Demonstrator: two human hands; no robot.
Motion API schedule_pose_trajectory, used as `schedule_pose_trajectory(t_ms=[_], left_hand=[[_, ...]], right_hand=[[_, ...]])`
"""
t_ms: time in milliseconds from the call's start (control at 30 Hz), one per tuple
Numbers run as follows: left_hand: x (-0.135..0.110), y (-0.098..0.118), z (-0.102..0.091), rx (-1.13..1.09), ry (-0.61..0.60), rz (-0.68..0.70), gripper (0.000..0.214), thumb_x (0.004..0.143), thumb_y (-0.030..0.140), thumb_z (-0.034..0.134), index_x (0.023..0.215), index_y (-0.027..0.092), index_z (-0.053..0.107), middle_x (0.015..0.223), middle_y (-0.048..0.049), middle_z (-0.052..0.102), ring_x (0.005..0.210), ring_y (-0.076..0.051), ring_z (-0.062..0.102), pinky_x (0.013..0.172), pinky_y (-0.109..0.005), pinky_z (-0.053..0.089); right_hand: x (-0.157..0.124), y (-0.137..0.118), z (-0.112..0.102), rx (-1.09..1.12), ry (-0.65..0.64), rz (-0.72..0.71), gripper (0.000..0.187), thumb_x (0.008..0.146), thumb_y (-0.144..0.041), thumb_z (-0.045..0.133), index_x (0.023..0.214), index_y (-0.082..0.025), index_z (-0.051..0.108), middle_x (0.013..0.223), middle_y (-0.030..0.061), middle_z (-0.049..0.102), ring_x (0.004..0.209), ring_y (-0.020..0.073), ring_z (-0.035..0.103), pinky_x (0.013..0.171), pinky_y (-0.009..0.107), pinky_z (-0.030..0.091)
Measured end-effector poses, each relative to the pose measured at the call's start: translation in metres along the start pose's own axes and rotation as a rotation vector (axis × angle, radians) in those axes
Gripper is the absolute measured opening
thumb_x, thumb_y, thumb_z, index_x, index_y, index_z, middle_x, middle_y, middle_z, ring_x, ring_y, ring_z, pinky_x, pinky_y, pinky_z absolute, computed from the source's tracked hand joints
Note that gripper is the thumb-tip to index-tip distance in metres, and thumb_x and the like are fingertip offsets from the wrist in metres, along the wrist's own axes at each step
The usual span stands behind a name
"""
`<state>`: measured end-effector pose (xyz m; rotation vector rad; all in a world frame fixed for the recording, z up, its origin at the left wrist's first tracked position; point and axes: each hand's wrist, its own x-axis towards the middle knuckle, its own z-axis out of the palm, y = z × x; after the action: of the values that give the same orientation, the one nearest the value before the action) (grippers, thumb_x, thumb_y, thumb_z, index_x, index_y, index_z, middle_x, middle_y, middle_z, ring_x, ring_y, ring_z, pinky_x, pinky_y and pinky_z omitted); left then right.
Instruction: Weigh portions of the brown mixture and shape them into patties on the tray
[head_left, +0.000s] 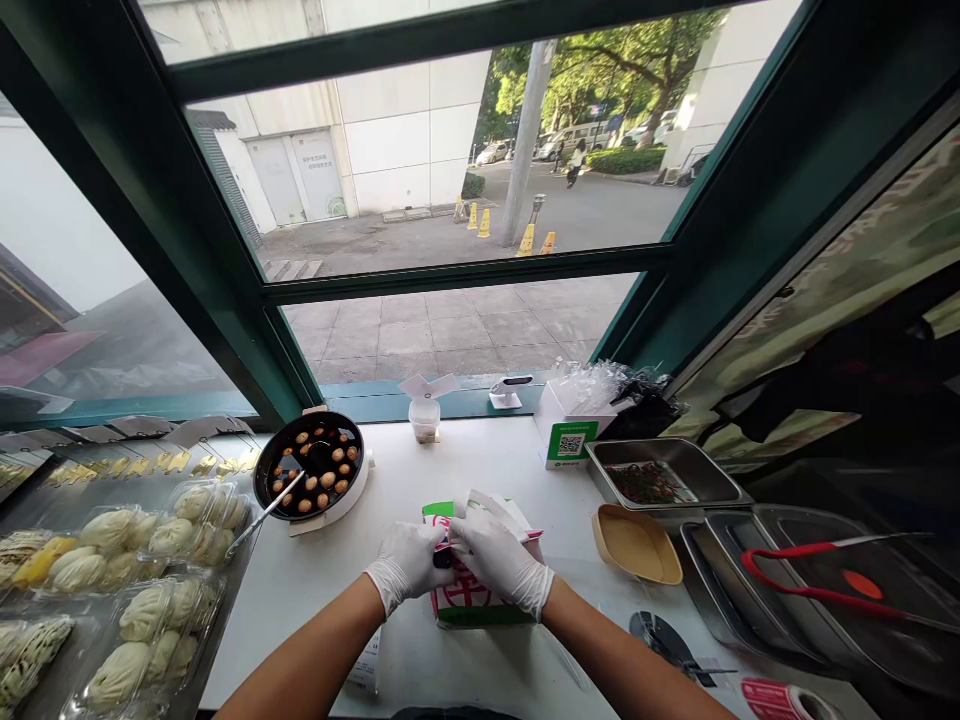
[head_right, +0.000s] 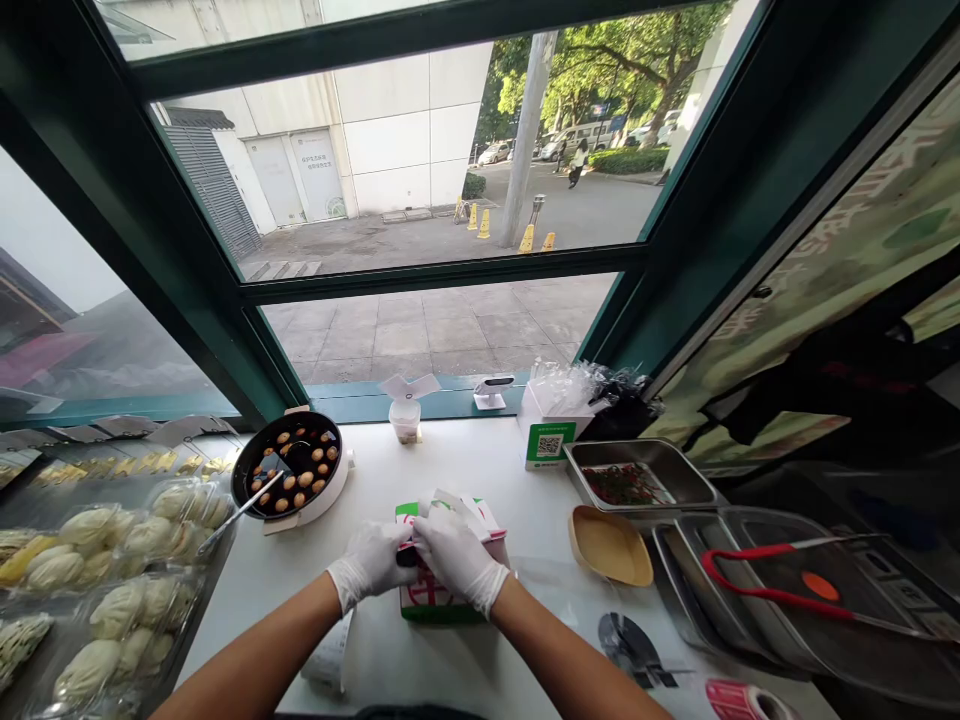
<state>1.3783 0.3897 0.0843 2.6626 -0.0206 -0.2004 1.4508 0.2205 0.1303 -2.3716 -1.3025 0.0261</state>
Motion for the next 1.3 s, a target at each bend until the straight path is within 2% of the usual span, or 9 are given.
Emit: schedule_pose_trajectory(t_ms=[100,233,367,500,600,767,1067,1167,1300], left_hand=[[-0.020,-0.017,0.000,-0.039,0.049,-0.081,0.043,0.072,0.050,0.074,0.109,0.030,0.064,0.105,-0.0016,0.073,0.096,-0.024,0.069,0.081,-0.030,0.049],[-0.069,-0.084,0.002,-0.050,0.159,-0.374,0.045,0.087,0.047,0.058,0.126,0.023,0.054,0.119,-0.0091,0.067,0.106,-0.024,0.066,0.088,-0.033,0.048],[-0.112,-0.159,0.020,-0.053,0.175,-0.684,0.042,0.078,0.030,0.063,0.115,0.010,0.059,0.110,-0.0194,0.065,0.105,-0.035,0.065,0.089,-0.045,0.049],[-0.139,-0.178,0.042,-0.129,0.266,-0.749,0.053,0.078,0.030,0.063,0.126,0.010,0.054,0.124,-0.0216,0.060,0.122,-0.037,0.056,0.103,-0.048,0.042],[-0.150,-0.157,0.058,-0.235,0.355,-0.702,0.052,0.089,0.043,0.052,0.132,0.016,0.050,0.129,-0.0184,0.059,0.129,-0.034,0.052,0.108,-0.047,0.038],[-0.155,-0.110,0.078,-0.562,0.327,-0.606,0.051,0.083,0.056,0.058,0.117,0.018,0.057,0.083,-0.0059,0.071,0.078,-0.026,0.070,0.075,-0.037,0.055],[-0.127,0.006,0.000,-0.867,0.426,-0.033,0.033,0.091,0.034,0.060,0.122,0.026,0.070,0.133,-0.0097,0.064,0.124,-0.027,0.061,0.101,-0.035,0.054],[-0.095,0.046,0.017,-0.908,0.362,0.066,0.038,0.090,0.026,0.059,0.127,0.026,0.067,0.136,-0.0100,0.063,0.128,-0.027,0.058,0.107,-0.038,0.051],[-0.044,0.068,0.069,-0.937,0.320,-0.106,0.048,0.084,0.019,0.056,0.132,0.018,0.062,0.139,-0.0126,0.061,0.132,-0.027,0.055,0.114,-0.043,0.046]], right_hand=[[-0.003,0.007,-0.006,0.042,0.018,0.050,0.012,0.085,-0.023,0.060,0.090,-0.020,0.071,0.093,0.0093,0.070,0.090,0.0271,0.062,0.082,0.041,0.048],[-0.019,0.027,-0.035,0.125,0.067,0.111,0.050,0.086,-0.020,0.062,0.135,-0.026,0.060,0.136,0.0113,0.064,0.128,0.0305,0.056,0.105,0.045,0.047],[-0.044,0.054,-0.063,0.265,0.134,0.209,0.042,0.096,-0.034,0.053,0.137,-0.030,0.058,0.147,0.0098,0.056,0.133,0.0271,0.055,0.110,0.044,0.048],[-0.066,0.077,-0.060,0.516,0.296,0.445,0.046,0.090,-0.051,0.060,0.129,-0.025,0.062,0.141,0.0118,0.060,0.123,0.0312,0.063,0.102,0.047,0.054],[-0.076,0.083,-0.046,0.366,0.218,0.536,0.059,0.082,-0.057,0.068,0.131,-0.025,0.059,0.132,0.0122,0.065,0.117,0.0338,0.064,0.101,0.052,0.052],[-0.075,0.076,-0.029,0.447,0.070,0.494,0.077,0.080,-0.049,0.072,0.150,-0.031,0.044,0.141,0.0100,0.061,0.131,0.0335,0.055,0.110,0.050,0.045],[-0.046,0.082,-0.028,0.805,-0.096,0.393,0.040,0.081,-0.044,0.069,0.114,-0.023,0.076,0.121,0.0092,0.076,0.114,0.0307,0.068,0.099,0.042,0.055],[-0.038,0.088,-0.025,0.905,-0.167,0.385,0.042,0.081,-0.047,0.067,0.111,-0.018,0.077,0.112,0.0101,0.078,0.107,0.0305,0.071,0.093,0.043,0.058],[-0.035,0.100,-0.024,0.968,-0.193,0.388,0.043,0.078,-0.044,0.068,0.110,-0.015,0.076,0.108,0.0104,0.079,0.101,0.0300,0.072,0.089,0.043,0.059]])
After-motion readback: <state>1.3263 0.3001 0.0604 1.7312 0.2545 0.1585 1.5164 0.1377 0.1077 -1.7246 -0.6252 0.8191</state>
